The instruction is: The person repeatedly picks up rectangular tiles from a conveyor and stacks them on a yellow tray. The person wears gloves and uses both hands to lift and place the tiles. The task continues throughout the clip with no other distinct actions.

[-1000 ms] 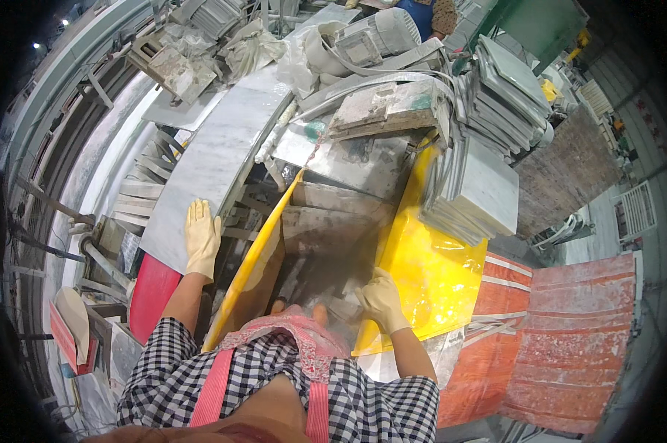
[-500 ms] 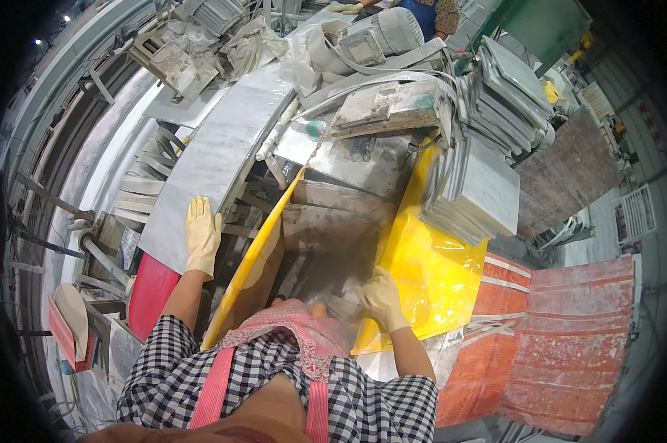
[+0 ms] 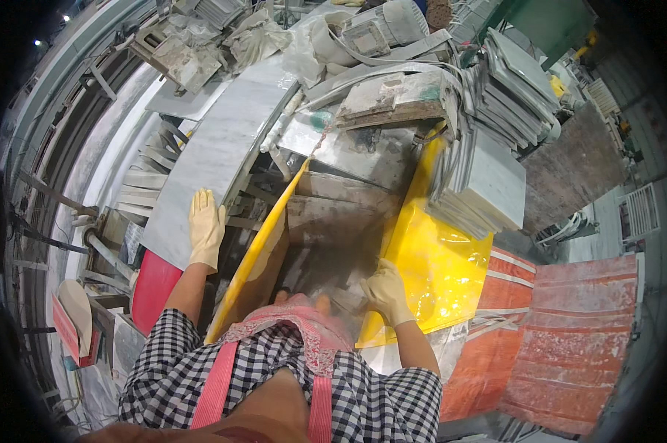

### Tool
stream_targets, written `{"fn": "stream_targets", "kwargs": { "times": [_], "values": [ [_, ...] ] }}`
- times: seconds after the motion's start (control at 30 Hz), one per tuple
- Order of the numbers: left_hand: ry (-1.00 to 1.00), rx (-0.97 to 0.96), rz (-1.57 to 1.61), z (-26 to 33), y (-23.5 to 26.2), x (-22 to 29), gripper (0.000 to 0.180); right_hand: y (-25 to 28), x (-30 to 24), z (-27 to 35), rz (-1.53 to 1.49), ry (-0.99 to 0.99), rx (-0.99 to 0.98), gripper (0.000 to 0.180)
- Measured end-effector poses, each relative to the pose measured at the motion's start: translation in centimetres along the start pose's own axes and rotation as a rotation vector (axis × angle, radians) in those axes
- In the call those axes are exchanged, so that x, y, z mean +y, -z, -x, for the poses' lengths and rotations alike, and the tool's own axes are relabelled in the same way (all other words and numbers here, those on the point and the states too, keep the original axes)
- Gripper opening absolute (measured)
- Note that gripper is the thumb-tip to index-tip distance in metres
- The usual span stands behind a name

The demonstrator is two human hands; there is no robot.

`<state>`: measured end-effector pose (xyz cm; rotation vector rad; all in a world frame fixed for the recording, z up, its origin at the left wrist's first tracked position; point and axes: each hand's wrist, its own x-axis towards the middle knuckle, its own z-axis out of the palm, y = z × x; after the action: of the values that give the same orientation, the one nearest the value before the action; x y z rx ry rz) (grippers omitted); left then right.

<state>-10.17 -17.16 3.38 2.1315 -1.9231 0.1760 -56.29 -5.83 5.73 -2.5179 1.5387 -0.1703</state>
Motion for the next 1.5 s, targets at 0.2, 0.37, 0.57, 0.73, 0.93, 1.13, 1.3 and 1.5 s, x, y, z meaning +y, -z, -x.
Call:
{"fn": "stream_targets", "kwargs": {
  "times": [0.2, 0.37, 0.57, 0.73, 0.93, 1.13, 1.3, 1.5],
  "values": [
    [-0.001, -0.003, -0.027, 0.0, 0.1, 0.1, 0.059, -0.1, 0.1, 0.1, -0.003, -0.004, -0.011, 0.042],
    [0.0, -0.032, -0.038, 0.0, 0.4, 0.2, 0.059, -0.3, 0.1, 0.1, -0.013, 0.004, 0.062, 0.043],
    [0.014, -0.062, -0.039, -0.2, 0.4, 0.2, 0.06, 0.1, 0.1, 0.1, 0.006, -0.001, -0.013, 0.041],
    [0.001, -0.063, -0.036, 0.0, 0.0, 0.0, 0.06, 0.3, 0.1, 0.0, -0.053, 0.042, 0.019, 0.039],
    [0.036, -0.044, 0.076, 0.4, -0.2, -0.2, 0.062, 1.1, 0.1, 0.1, 0.01, 0.138, -0.208, 0.03],
    [0.051, -0.073, 0.049, 0.1, -0.1, 0.1, 0.062, 1.1, -0.1, 0.2, 0.036, 0.071, -0.133, 0.04],
    [0.034, -0.068, 0.046, 0.2, 0.1, -0.1, 0.061, 0.4, 0.0, -0.1, 0.073, 0.079, -0.026, 0.043],
    [0.033, -0.058, 0.017, 0.1, -0.1, 0.0, 0.06, 0.7, 0.0, 0.0, -0.017, 0.07, -0.029, 0.048]
  ]
}}
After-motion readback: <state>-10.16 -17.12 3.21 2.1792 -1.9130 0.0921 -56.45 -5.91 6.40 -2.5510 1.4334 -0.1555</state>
